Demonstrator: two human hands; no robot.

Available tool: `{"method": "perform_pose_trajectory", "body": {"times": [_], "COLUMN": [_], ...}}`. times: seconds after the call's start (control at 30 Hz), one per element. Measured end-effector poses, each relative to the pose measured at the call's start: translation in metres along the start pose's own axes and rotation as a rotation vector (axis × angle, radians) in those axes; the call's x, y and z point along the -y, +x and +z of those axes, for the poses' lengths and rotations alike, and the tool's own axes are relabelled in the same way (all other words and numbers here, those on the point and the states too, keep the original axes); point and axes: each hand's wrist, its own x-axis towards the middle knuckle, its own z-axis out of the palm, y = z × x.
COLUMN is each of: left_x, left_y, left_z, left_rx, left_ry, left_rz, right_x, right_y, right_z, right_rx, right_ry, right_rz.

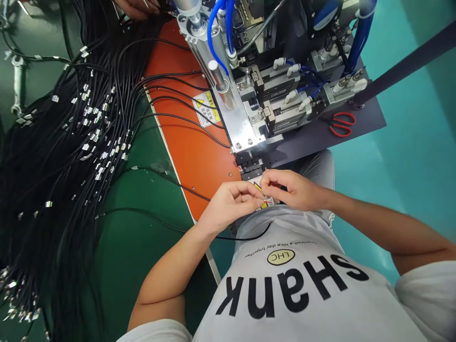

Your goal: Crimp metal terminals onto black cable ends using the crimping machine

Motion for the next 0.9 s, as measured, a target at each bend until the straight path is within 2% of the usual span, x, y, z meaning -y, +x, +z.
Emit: {"method": "perform_pose_trajectory", "body": {"times": [0.07,0.27,0.4,0.53,0.63,0.73,0.9], "left_x": [0.000,-0.003,-0.004,-0.001,-0.001,-0.001,-0.001], "left_y": [0.000,0.000,0.001,0.001,0.002,0.004,0.005], "left_z": [-0.001,0.000,0.002,0.006,0.010,0.011,0.011], "left_rx": [0.021,0.005,-0.023,-0.132,-0.224,-0.266,-0.285], "left_ry": [-0.019,-0.128,-0.047,0.048,0.016,-0.047,-0.103], "left_rz": [0.001,0.055,0.000,0.003,0.035,0.058,0.086], "right_x": [0.001,0.002,0.004,0.013,0.017,0.014,0.006], "right_y": [-0.001,-0.003,0.006,0.013,0.010,0.003,-0.003], "right_z": [0.001,0.010,0.000,-0.017,-0.018,-0.008,0.013], "right_rx": [-0.006,-0.133,-0.084,-0.024,-0.166,-0.328,-0.456], "right_ry": [-0.021,-0.096,-0.273,-0.430,-0.304,-0.170,-0.115], "right_rz": [-0.017,-0.062,-0.175,-0.271,-0.193,-0.121,-0.090]}}
